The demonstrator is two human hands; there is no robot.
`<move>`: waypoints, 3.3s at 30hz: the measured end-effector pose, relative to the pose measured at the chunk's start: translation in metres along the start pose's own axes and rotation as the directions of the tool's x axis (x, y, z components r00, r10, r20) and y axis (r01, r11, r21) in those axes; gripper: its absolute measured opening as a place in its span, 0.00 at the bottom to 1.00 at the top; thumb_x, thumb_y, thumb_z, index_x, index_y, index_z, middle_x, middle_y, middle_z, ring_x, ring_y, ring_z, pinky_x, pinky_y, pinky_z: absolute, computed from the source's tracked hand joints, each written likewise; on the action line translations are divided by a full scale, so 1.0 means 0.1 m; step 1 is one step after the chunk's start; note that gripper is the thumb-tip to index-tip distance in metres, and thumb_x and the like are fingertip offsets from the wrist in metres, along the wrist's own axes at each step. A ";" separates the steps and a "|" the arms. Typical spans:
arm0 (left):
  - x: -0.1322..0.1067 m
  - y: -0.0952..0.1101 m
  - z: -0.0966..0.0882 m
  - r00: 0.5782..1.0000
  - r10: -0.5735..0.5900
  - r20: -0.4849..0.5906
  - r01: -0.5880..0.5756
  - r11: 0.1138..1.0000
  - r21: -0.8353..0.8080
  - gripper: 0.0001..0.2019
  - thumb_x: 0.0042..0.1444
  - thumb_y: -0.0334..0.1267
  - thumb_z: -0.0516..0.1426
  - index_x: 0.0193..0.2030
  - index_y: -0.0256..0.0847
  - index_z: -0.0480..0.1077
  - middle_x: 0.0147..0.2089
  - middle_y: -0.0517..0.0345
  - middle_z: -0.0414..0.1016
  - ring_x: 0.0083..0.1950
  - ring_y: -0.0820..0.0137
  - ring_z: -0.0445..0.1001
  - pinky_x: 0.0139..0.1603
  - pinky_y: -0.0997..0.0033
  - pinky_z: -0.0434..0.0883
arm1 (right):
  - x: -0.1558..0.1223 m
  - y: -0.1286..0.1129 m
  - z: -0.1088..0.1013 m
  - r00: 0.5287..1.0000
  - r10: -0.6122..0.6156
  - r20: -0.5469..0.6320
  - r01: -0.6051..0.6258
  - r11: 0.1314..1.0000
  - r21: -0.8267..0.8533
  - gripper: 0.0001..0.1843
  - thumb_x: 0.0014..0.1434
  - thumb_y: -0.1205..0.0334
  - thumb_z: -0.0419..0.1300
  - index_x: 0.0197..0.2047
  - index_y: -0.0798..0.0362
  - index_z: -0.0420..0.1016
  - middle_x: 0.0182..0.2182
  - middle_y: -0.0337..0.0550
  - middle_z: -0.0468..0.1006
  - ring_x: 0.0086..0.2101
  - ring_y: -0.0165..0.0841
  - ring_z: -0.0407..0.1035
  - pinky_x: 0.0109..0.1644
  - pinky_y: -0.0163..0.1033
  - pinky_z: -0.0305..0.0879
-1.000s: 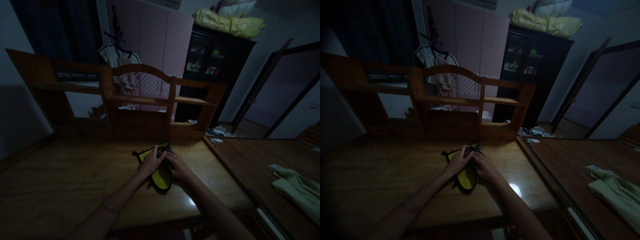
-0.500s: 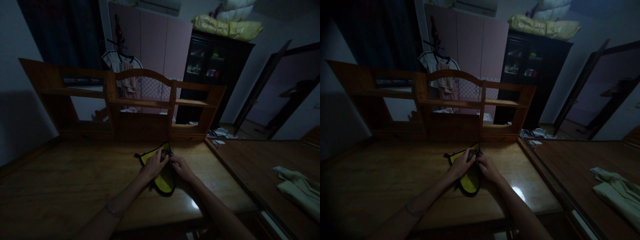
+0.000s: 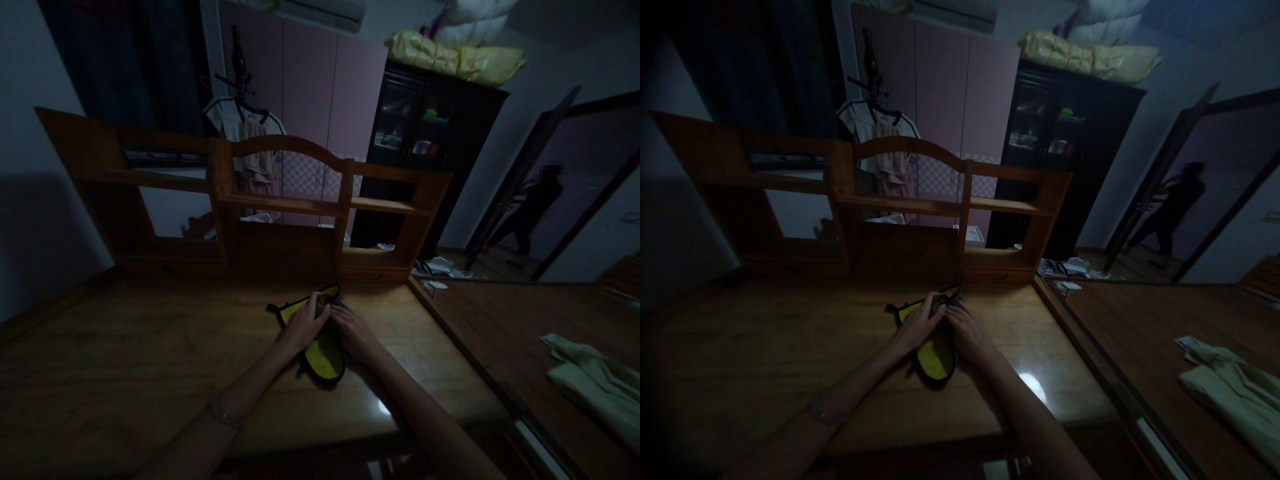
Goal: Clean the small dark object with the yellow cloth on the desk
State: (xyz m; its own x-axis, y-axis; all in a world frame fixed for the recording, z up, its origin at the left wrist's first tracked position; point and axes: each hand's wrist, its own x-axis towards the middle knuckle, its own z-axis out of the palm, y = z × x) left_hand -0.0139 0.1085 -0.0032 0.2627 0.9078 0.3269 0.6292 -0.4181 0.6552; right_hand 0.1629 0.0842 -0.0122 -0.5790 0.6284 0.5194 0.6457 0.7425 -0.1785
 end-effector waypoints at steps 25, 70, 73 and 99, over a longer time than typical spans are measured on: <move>-0.04 0.12 -0.10 0.999 0.023 0.035 -0.020 0.997 -0.076 0.19 0.67 0.50 0.39 0.56 0.49 0.61 0.49 0.58 0.76 0.51 0.66 0.74 0.51 0.68 0.67 | -0.04 0.04 -0.06 0.966 0.249 0.067 -0.247 0.819 0.519 0.25 0.45 0.77 0.52 0.45 0.52 0.77 0.40 0.42 0.78 0.41 0.37 0.71 0.46 0.39 0.67; 0.05 0.01 0.11 0.977 -0.008 -0.213 -0.021 0.991 -0.132 0.21 0.60 0.52 0.53 0.54 0.43 0.68 0.48 0.51 0.77 0.50 0.61 0.75 0.51 0.64 0.69 | 0.00 -0.04 -0.07 0.969 0.246 -0.025 -0.215 0.886 0.410 0.24 0.45 0.78 0.51 0.43 0.52 0.77 0.41 0.45 0.79 0.44 0.39 0.71 0.51 0.42 0.66; 0.04 0.01 0.11 0.980 0.031 -0.198 -0.051 0.994 -0.101 0.21 0.60 0.52 0.53 0.56 0.44 0.66 0.51 0.52 0.76 0.52 0.61 0.74 0.53 0.63 0.69 | -0.01 0.02 -0.09 0.941 0.330 0.075 -0.315 0.773 0.551 0.22 0.47 0.75 0.52 0.42 0.53 0.79 0.38 0.42 0.80 0.40 0.39 0.73 0.47 0.41 0.67; -0.01 0.11 0.12 0.975 0.089 -0.204 -0.105 0.992 -0.065 0.16 0.62 0.48 0.51 0.55 0.46 0.65 0.52 0.52 0.74 0.52 0.63 0.74 0.54 0.63 0.69 | -0.06 0.06 -0.17 0.942 0.322 -0.093 -0.299 0.933 0.200 0.09 0.53 0.72 0.56 0.28 0.53 0.76 0.28 0.42 0.78 0.31 0.34 0.71 0.38 0.34 0.63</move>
State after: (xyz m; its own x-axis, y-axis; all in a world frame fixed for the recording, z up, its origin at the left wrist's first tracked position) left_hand 0.0019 0.1036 -0.0040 0.1630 0.8408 0.5161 0.5491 -0.5120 0.6606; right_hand 0.1787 0.0808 -0.0022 -0.2915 0.8093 0.5099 0.6756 0.5515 -0.4892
